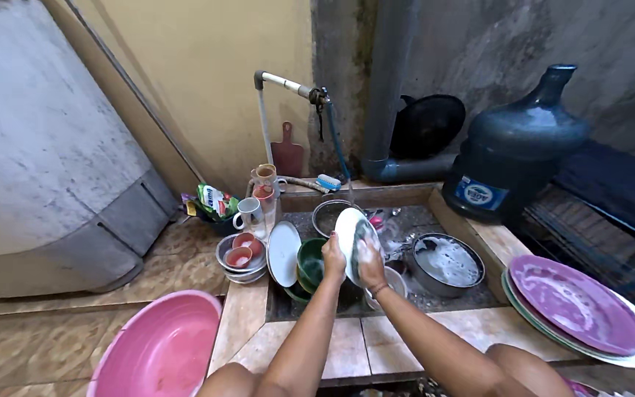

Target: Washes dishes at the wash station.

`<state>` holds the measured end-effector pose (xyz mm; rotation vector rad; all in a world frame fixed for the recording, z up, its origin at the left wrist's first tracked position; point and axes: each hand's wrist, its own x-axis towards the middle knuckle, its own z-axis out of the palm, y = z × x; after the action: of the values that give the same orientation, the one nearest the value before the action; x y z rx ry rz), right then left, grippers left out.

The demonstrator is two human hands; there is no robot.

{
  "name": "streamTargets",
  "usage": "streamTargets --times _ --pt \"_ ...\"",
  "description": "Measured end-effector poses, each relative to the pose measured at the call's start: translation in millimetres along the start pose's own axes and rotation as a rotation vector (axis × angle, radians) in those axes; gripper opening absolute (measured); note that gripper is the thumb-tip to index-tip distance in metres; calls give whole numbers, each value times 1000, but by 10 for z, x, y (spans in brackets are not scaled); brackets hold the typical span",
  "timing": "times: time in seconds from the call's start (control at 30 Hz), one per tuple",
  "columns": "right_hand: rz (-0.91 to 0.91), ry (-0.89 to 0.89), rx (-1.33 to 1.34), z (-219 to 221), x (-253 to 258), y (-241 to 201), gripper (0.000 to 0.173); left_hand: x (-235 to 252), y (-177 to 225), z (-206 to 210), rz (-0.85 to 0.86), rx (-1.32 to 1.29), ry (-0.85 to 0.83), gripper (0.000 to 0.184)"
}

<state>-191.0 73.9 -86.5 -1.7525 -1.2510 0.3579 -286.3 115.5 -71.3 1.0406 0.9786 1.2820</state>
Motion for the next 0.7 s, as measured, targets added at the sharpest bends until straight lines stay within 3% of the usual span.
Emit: streamTargets --times 0.07,0.17,0.27,0.37,0.47,0.53,0.6,0.7 --pt "131 8 -24 -78 -13 267 46 9 57 -53 -18 -11 -30 54" --pt "310 -63 66 -442 462 343 46 -34 159 -33 -95 26 -190 54" --pt "161 -219 -22 -617 799 43 43 -67 97 9 -139 57 -291 55" --pt "13 -381 -308 -424 530 -401 44 -95 -28 97 -170 6 -167 52" --pt "-129 -507 -457 -153 -13 -449 48 -109 -42 81 -271 43 126 50" --pt "-283 -440 -432 -92 -265 -200 42 -41 -98 23 -309 -193 246 56" --pt "-401 -235 -352 -118 -322 151 39 -47 -102 -1 -277 -365 248 55" --pt "-238 -29 -140 -305 -189 306 42 -86 -64 -39 -108 -413 85 48"
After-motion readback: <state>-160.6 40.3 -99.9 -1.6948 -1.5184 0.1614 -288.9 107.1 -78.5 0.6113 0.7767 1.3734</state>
